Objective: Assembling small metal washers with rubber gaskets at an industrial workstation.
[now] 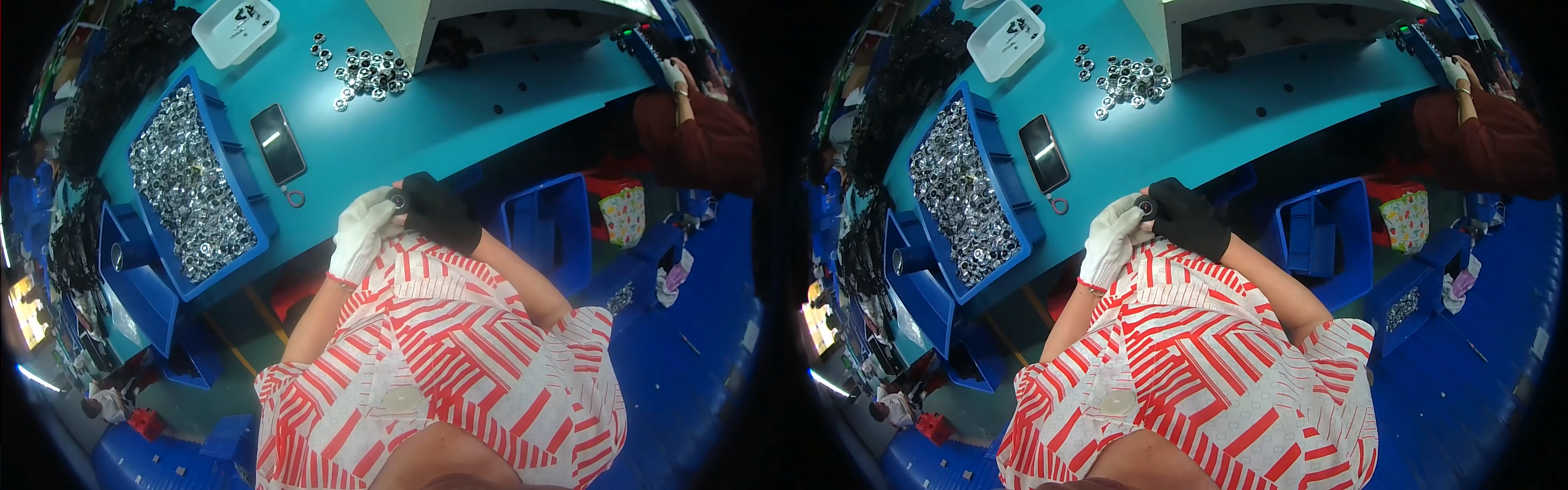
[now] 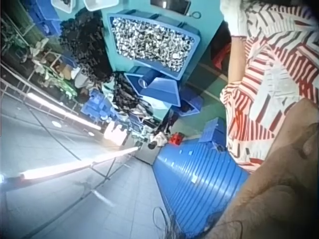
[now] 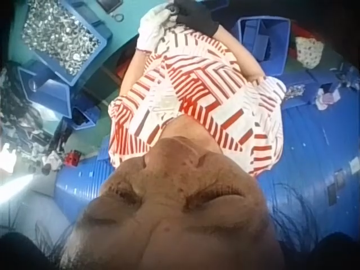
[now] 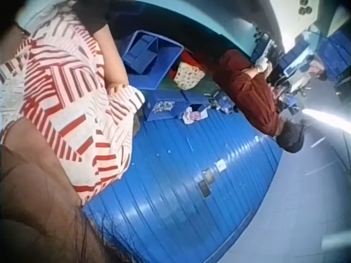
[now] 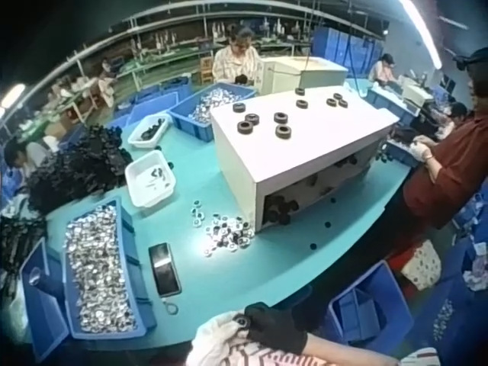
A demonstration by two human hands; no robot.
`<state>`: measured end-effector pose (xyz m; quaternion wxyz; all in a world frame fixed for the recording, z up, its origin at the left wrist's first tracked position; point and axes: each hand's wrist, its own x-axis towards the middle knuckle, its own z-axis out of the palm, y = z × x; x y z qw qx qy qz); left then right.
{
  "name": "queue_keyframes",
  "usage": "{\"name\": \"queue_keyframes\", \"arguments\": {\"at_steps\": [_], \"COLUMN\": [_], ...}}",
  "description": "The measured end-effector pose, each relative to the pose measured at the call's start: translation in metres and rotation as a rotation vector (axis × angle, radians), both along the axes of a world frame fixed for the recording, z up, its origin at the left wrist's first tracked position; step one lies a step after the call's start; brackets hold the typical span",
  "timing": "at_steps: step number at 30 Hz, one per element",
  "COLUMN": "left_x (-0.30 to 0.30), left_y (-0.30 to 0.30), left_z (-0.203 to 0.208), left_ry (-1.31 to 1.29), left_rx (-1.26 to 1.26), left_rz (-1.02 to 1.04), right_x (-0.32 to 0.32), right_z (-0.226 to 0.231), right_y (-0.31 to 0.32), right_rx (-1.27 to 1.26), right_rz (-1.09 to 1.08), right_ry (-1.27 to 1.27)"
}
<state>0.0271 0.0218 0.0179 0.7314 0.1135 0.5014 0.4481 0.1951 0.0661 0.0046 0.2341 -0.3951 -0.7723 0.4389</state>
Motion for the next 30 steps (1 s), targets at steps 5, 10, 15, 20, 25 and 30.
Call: {"name": "queue_keyframes", "arguments": {"at_steps": [5,10,15,20,25,30], "left_x": [0.001,0.003,-0.002,-0.020,-0.031,-0.027], "left_y": [0.002,0.005,0.000,-0.015,-0.029,-0.026], "left_z": [0.007,0.000,-0.025,-0.049,-0.065,-0.060], "left_ry": [0.261,0.236,0.186,0.254,0.256,0.278], "left_rx": [0.065,0.053,0.028,-0.025,-0.078,-0.088], "left_rz": [-0.143,-0.174,-0.088,-0.065,-0.047,-0.034], "right_x": [0.008,0.008,0.027,0.074,0.086,0.081], "right_z": [-0.027,-0.023,-0.043,-0.142,-0.222,-0.211], "right_y": [-0.002,-0.002,-0.010,-0.032,-0.037,-0.024], "right_rx": [-0.349,-0.530,-0.693,-0.634,-0.785,-0.759], "right_rz": [-0.059,-0.137,-0.303,-0.474,-0.478,-0.456], "right_ry": [0.179,0.245,0.369,0.151,0.007,-0.145]}}
